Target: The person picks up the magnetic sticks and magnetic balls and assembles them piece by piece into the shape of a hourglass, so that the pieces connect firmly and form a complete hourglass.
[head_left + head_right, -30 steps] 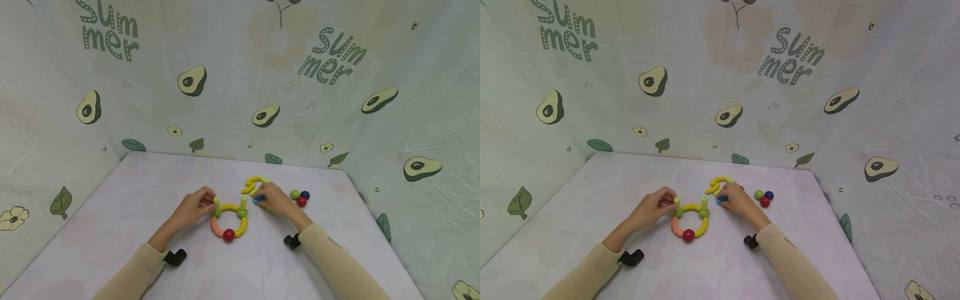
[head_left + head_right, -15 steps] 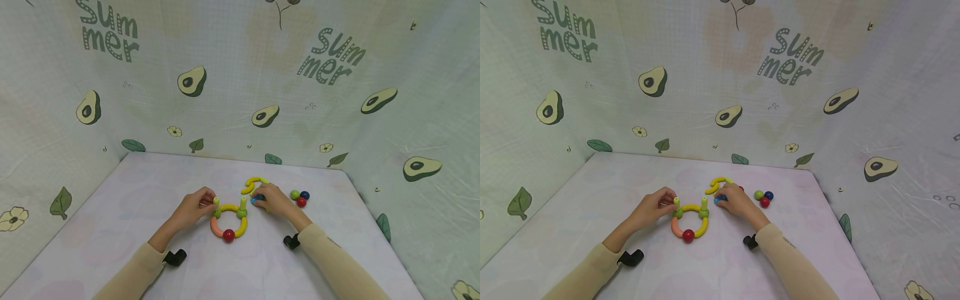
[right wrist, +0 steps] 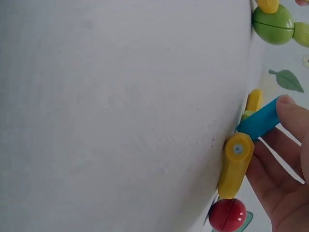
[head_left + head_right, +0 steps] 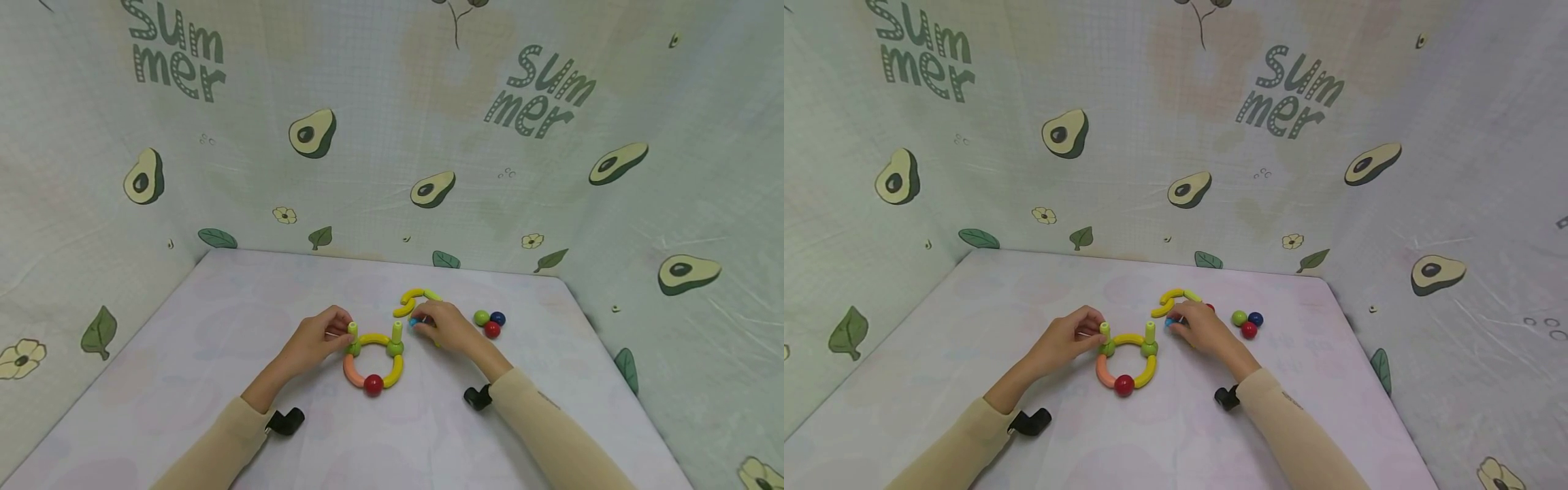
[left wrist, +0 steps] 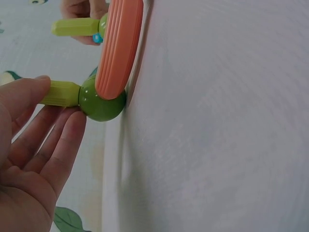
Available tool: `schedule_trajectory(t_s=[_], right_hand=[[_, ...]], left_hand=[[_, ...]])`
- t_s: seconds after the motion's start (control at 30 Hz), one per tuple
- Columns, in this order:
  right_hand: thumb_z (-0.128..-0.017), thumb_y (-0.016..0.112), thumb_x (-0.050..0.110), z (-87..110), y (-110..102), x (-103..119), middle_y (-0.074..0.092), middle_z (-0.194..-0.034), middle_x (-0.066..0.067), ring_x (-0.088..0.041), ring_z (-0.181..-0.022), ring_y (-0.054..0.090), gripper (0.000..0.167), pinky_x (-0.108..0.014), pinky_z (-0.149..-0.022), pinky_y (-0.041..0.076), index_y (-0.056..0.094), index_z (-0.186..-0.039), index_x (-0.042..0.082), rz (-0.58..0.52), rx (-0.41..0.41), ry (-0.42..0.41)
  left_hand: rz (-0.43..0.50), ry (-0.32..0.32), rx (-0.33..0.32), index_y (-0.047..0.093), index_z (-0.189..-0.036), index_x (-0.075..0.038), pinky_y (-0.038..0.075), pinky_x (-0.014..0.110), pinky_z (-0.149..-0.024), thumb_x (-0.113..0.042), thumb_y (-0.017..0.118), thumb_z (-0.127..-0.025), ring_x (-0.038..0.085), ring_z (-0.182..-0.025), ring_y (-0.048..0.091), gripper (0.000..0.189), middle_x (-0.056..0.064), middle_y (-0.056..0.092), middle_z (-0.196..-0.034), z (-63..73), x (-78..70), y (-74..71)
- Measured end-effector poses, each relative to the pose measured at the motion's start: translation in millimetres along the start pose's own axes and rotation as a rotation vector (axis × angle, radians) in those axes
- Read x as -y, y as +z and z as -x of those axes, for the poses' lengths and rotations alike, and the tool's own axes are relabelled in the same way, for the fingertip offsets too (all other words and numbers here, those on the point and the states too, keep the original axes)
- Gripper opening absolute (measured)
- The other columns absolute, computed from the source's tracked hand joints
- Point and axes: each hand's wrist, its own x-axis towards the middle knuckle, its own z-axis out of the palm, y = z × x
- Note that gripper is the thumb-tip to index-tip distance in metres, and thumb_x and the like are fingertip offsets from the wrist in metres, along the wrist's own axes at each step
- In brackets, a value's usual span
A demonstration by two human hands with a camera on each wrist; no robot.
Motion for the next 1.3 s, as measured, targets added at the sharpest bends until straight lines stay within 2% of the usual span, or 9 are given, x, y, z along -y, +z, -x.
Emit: schedule_trajectory(t_s=[0.13,0.3,0.53,0.77,0.93,1.3], right_hand=[[-0.102,0.073,0.017,4.0,-3.3,3.2,0.074,-0.104,0.003,-0.010,-0.088,0.064,0.014,-0.029,-0.081,0.057,0.075,-0.115,0.012,-0.035,-0.014,0.027],[-0.102,0.073,0.018,10.5,-8.0,9.3,0.074,-0.104,0.004,-0.010,-0.091,0.066,0.014,-0.030,-0.085,0.059,0.074,-0.116,0.014,-0.102,-0.042,0.082],[-0.101,0.075,0.017,23.5,-12.5,16.8,0.075,-0.103,0.004,-0.012,-0.094,0.071,0.016,-0.030,-0.088,0.062,0.073,-0.116,0.012,-0.197,-0.102,0.052],[-0.099,0.077,0.018,36.1,-18.9,37.7,0.076,-0.102,0.007,-0.010,-0.095,0.072,0.018,-0.025,-0.087,0.061,0.072,-0.116,0.015,-0.278,-0.122,0.099],[-0.100,0.077,0.021,41.4,-18.6,57.0,0.076,-0.103,0.006,-0.012,-0.096,0.072,0.020,-0.026,-0.087,0.061,0.072,-0.117,0.014,-0.346,-0.102,0.079],[-0.101,0.076,0.022,41.5,0.1,90.0,0.075,-0.102,0.009,-0.009,-0.096,0.070,0.017,-0.027,-0.089,0.060,0.072,-0.117,0.016,-0.423,0.016,0.032]], left_hand=[[-0.002,0.000,0.001,0.064,-0.116,-0.019,0.060,0.030,-0.092,-0.017,0.080,-0.097,0.012,-0.106,0.070,0.025,-0.005,0.072,-0.109,0.3,0.7,-0.2],[0.004,-0.001,0.005,0.064,-0.116,-0.019,0.060,0.030,-0.092,-0.018,0.080,-0.097,0.013,-0.106,0.070,0.025,-0.005,0.072,-0.109,0.9,0.7,-0.9],[-0.026,0.004,0.008,0.067,-0.121,-0.023,0.060,0.033,-0.094,-0.018,0.080,-0.097,0.013,-0.106,0.070,0.028,-0.005,0.074,-0.110,1.3,0.4,-1.3],[-0.038,0.008,0.005,0.067,-0.120,-0.022,0.061,0.033,-0.094,-0.018,0.080,-0.097,0.013,-0.105,0.070,0.027,-0.006,0.074,-0.110,2.1,-2.2,-2.6],[-0.031,0.013,0.006,0.067,-0.121,-0.021,0.060,0.035,-0.095,-0.019,0.080,-0.097,0.014,-0.106,0.070,0.027,-0.006,0.074,-0.111,3.0,-1.9,-3.4],[-0.009,-0.001,0.002,0.067,-0.123,-0.021,0.060,0.034,-0.095,-0.020,0.078,-0.099,0.014,-0.107,0.071,0.027,-0.005,0.074,-0.112,4.3,-0.6,-3.0]])
